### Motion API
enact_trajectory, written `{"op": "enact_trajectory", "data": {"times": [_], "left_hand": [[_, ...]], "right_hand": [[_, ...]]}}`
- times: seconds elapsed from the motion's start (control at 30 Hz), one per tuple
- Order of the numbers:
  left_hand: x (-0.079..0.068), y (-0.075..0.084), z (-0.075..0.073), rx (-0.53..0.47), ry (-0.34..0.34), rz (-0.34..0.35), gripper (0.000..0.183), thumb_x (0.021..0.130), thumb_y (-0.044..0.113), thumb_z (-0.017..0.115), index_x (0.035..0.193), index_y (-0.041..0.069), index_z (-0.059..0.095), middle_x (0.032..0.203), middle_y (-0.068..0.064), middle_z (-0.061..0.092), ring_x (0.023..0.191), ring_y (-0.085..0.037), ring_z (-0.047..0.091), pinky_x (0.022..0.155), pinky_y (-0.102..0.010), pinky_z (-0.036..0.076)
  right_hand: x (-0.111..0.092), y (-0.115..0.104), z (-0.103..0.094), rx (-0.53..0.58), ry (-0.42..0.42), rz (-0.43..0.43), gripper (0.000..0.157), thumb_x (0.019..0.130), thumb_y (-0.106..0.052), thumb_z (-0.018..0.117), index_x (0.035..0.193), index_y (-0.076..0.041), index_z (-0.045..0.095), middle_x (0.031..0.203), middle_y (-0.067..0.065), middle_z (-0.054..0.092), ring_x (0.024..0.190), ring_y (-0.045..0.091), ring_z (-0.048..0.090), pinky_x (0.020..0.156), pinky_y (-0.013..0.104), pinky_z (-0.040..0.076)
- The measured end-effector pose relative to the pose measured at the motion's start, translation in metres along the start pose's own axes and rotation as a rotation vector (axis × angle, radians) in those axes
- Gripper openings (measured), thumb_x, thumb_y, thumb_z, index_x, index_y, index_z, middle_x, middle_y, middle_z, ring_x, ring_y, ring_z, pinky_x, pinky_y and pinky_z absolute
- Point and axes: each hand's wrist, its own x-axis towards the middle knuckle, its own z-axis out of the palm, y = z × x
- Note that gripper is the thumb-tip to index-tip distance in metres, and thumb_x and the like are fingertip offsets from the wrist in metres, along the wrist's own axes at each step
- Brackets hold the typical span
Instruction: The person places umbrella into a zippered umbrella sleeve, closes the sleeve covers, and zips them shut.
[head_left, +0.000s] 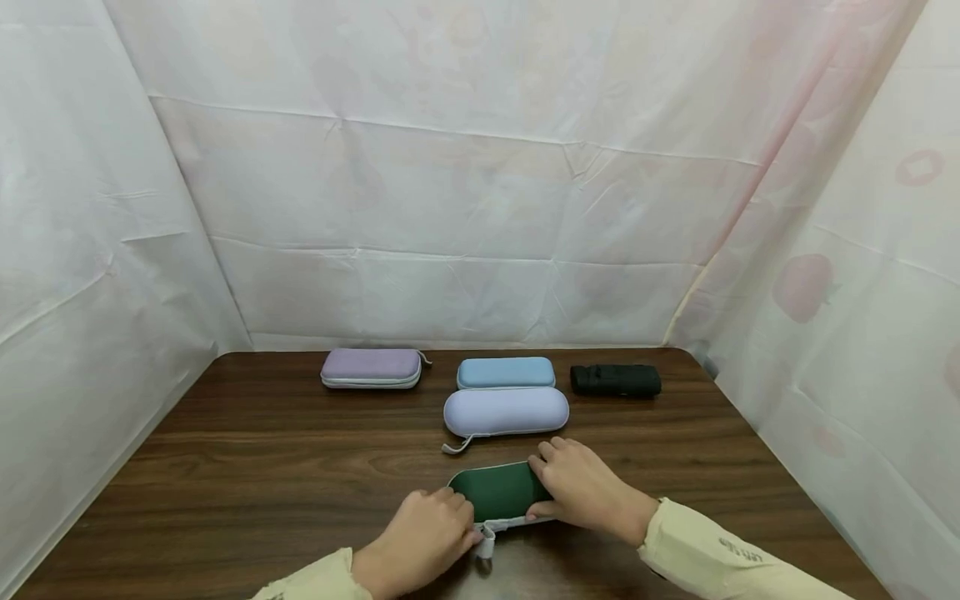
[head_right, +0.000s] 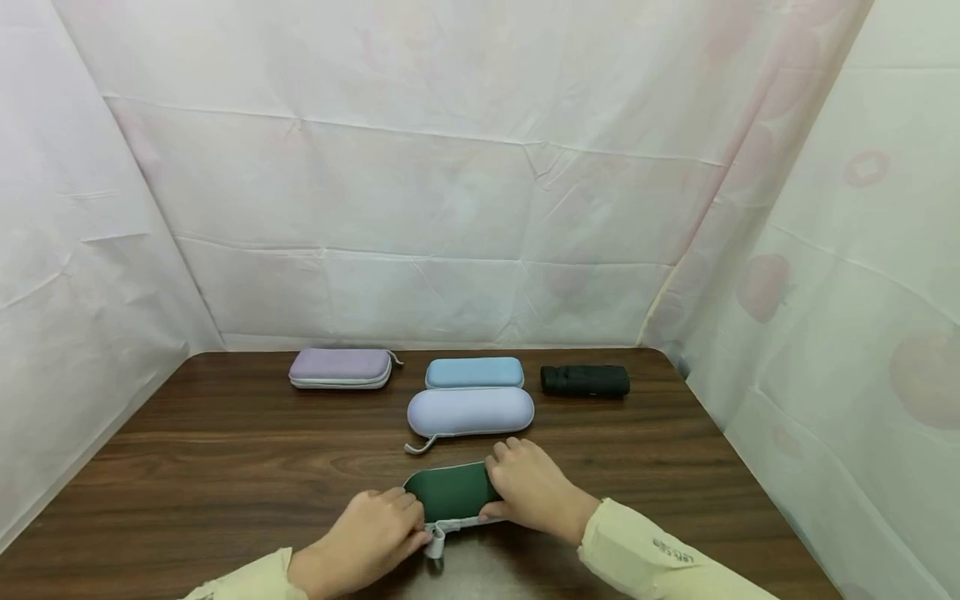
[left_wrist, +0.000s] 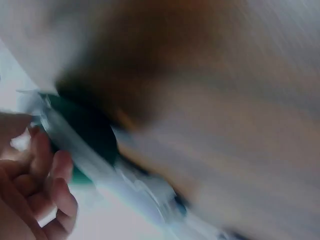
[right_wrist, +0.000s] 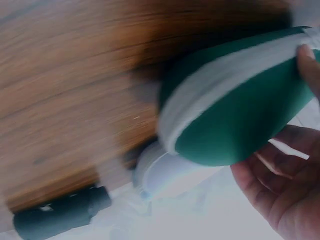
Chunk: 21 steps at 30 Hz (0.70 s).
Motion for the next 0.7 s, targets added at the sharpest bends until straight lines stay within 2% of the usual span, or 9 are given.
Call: {"op": "enact_trajectory", "data": {"times": [0.03, 0.1, 0.2, 0.3, 0.47, 0.7], "left_hand": [[0.000, -0.005, 0.000, -0.035, 0.019, -0.016, 0.027, 0.086, 0.039, 0.069, 0.076, 0.019, 0.054, 0.071, 0.010, 0.048, 0.064, -0.005, 0.045, 0.046, -0.019, 0.033], [-0.001, -0.017, -0.002, -0.121, 0.010, -0.045, 0.029, 0.086, 0.043, 0.068, 0.086, 0.018, 0.053, 0.082, 0.009, 0.047, 0.073, -0.006, 0.046, 0.055, -0.021, 0.040], [-0.003, -0.033, -0.002, -0.194, -0.071, -0.057, 0.044, 0.087, 0.049, 0.065, 0.109, 0.013, 0.053, 0.103, 0.003, 0.050, 0.092, -0.011, 0.050, 0.071, -0.030, 0.048], [-0.005, -0.042, 0.000, -0.283, -0.163, -0.057, 0.063, 0.086, 0.049, 0.066, 0.127, 0.005, 0.048, 0.121, -0.004, 0.051, 0.110, -0.018, 0.051, 0.085, -0.037, 0.048], [-0.005, -0.046, 0.006, -0.439, -0.232, -0.070, 0.078, 0.082, 0.040, 0.072, 0.138, -0.003, 0.040, 0.130, -0.008, 0.050, 0.116, -0.018, 0.052, 0.093, -0.035, 0.045], [0.002, -0.051, 0.012, -0.512, -0.237, -0.092, 0.077, 0.079, 0.030, 0.075, 0.138, -0.006, 0.041, 0.129, -0.010, 0.050, 0.114, -0.020, 0.053, 0.093, -0.034, 0.044]], "right_hand": [[-0.002, 0.002, 0.001, 0.014, -0.011, -0.007, 0.066, 0.077, -0.060, 0.069, 0.110, -0.004, 0.067, 0.094, 0.005, 0.061, 0.082, 0.017, 0.055, 0.073, 0.033, 0.048], [-0.007, 0.009, 0.003, 0.068, -0.055, -0.011, 0.071, 0.078, -0.057, 0.070, 0.125, -0.004, 0.060, 0.108, 0.006, 0.060, 0.095, 0.019, 0.056, 0.080, 0.038, 0.048], [-0.017, 0.021, 0.005, 0.215, -0.151, 0.021, 0.079, 0.079, -0.047, 0.075, 0.140, -0.009, 0.046, 0.124, 0.005, 0.055, 0.109, 0.021, 0.053, 0.086, 0.043, 0.046], [-0.027, 0.030, 0.010, 0.359, -0.200, 0.068, 0.083, 0.078, -0.039, 0.078, 0.146, -0.013, 0.038, 0.130, 0.004, 0.050, 0.113, 0.020, 0.051, 0.089, 0.042, 0.046], [-0.033, 0.035, 0.016, 0.453, -0.155, 0.079, 0.082, 0.075, -0.038, 0.081, 0.143, -0.012, 0.043, 0.128, 0.004, 0.050, 0.111, 0.018, 0.053, 0.088, 0.040, 0.047], [-0.028, 0.037, 0.016, 0.433, -0.078, 0.083, 0.077, 0.070, -0.033, 0.086, 0.135, -0.009, 0.051, 0.122, 0.004, 0.056, 0.104, 0.017, 0.056, 0.086, 0.038, 0.048]]}}
